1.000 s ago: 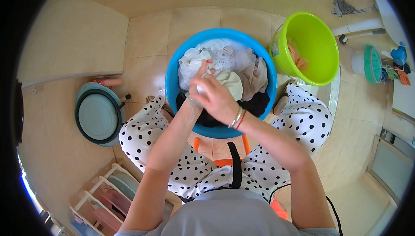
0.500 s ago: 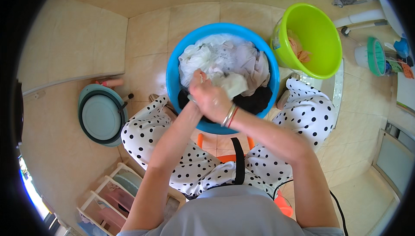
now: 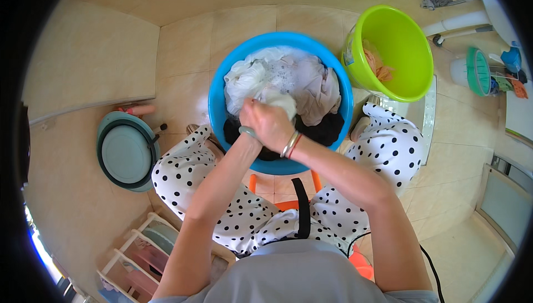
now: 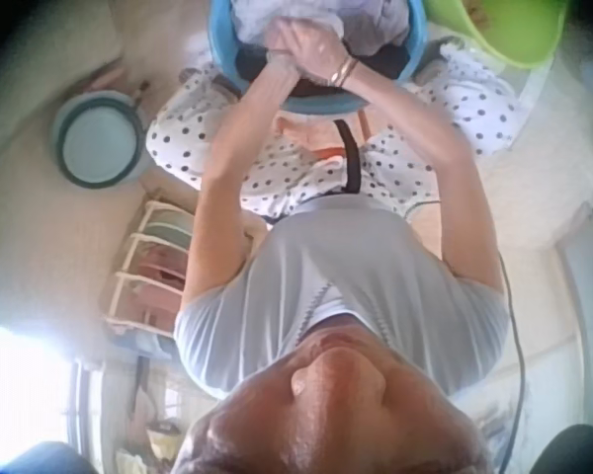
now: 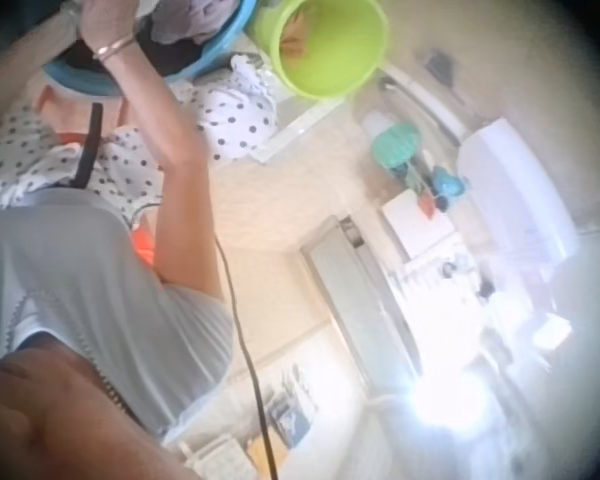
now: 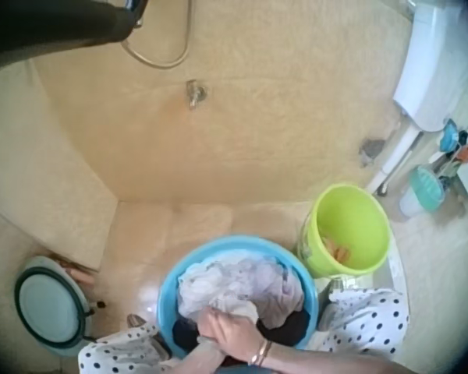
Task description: The person sits on a small stool and hand-washes a pile of clothes in a blue basin filled with soapy water. They repeatedly scrub, squeeze, and rinse various garments, including a pink shirt and white items, using both hands.
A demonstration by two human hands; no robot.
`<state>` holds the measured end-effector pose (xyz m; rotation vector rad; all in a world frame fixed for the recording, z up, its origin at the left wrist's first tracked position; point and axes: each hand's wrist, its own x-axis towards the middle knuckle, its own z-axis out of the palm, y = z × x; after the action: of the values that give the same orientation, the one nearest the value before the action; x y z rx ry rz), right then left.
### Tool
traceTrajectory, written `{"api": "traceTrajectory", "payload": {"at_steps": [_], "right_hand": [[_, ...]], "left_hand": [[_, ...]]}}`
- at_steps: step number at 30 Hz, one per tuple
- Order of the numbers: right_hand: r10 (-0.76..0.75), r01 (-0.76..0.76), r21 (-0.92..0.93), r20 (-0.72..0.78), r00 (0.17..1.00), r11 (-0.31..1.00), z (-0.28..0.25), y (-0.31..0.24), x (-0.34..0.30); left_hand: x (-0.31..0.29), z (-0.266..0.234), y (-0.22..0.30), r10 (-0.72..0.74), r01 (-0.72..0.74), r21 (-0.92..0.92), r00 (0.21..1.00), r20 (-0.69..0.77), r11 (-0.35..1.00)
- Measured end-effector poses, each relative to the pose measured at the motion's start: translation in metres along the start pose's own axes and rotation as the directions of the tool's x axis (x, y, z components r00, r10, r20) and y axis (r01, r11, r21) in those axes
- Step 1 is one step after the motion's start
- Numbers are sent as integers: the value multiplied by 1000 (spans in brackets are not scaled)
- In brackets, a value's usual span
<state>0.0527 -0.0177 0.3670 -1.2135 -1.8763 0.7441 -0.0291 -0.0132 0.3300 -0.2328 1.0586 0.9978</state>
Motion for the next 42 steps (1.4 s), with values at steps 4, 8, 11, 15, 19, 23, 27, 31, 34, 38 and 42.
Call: {"api": "traceTrajectory", "payload": {"at_steps": [4, 8, 11, 15, 19, 23, 27, 31, 34, 38, 42], "right_hand": [[276, -264, -204, 31, 961, 943, -17, 109, -3], [399, -415, 253, 112, 910, 874, -45, 69, 21], [213, -407, 552, 381, 899, 728, -53, 43, 33], [317, -259, 525, -24, 948, 811, -67, 68, 37], [785, -804, 460, 302, 541, 377, -66, 128, 5], [582, -721, 689, 558, 591, 73, -55, 100, 1], [587, -646, 738, 439, 680, 197, -78, 87, 13], [666, -594, 718, 246, 704, 363, -112, 75, 28], [532, -473, 420, -28, 846, 774, -117, 69, 30], [116, -92, 99, -271, 956, 991, -121, 64, 33], [515, -441, 519, 1, 857, 733, -127, 36, 36]], "left_hand": [[-13, 34, -34, 113, -9, 359, 956, -272, 933], [-17, 11, 2, -188, 178, 70, 965, 181, 982], [-16, -2, 5, -242, 275, -51, 907, 344, 960], [-18, 1, 14, -250, 364, -102, 792, 558, 926], [-27, 0, 21, -257, 326, -8, 761, 596, 945], [-27, -4, 21, -310, 270, 153, 791, 528, 951], [-26, -7, 22, -263, 138, 276, 830, 492, 951], [-14, -13, 27, -132, -12, 305, 885, 447, 952], [-3, -19, 35, -76, -77, 384, 927, 367, 920], [-6, -10, 39, 47, -196, 639, 969, 242, 744], [-3, -9, 47, 434, -538, 751, 822, 368, 384]]}}
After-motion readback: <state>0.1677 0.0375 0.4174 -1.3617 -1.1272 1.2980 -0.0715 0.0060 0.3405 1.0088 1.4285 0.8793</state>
